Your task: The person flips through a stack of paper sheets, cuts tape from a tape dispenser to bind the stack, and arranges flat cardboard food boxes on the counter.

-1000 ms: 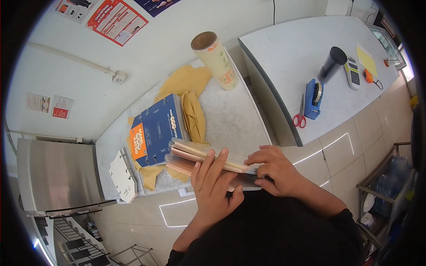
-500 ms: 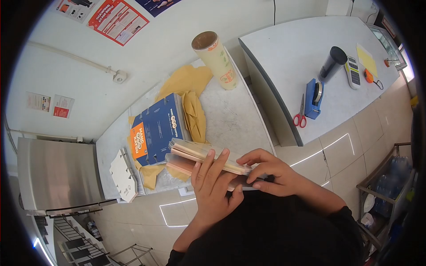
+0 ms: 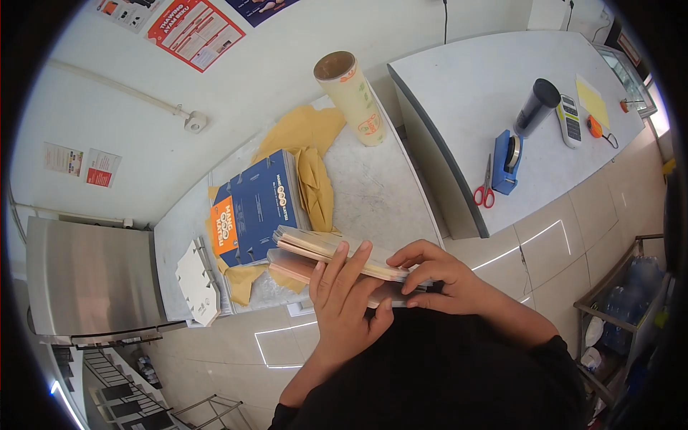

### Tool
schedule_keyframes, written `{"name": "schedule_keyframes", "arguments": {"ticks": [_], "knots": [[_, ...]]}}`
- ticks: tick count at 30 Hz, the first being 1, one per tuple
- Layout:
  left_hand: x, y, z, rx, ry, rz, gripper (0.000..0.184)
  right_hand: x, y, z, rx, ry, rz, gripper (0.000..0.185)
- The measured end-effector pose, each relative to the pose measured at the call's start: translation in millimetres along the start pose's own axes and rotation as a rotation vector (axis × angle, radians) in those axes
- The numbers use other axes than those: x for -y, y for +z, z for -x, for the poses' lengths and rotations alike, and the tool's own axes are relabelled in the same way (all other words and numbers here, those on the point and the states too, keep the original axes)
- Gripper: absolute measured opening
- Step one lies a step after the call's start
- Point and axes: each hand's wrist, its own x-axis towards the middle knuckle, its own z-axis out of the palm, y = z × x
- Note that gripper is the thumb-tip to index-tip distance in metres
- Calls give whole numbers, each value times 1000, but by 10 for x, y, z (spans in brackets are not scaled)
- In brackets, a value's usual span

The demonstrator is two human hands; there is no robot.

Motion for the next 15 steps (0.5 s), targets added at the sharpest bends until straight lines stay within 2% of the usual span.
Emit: {"name": "schedule_keyframes", "arguments": {"ticks": [15], "knots": [[34, 23, -37, 1, 12, -2, 27, -14, -17, 0, -17, 22, -24, 22]]}}
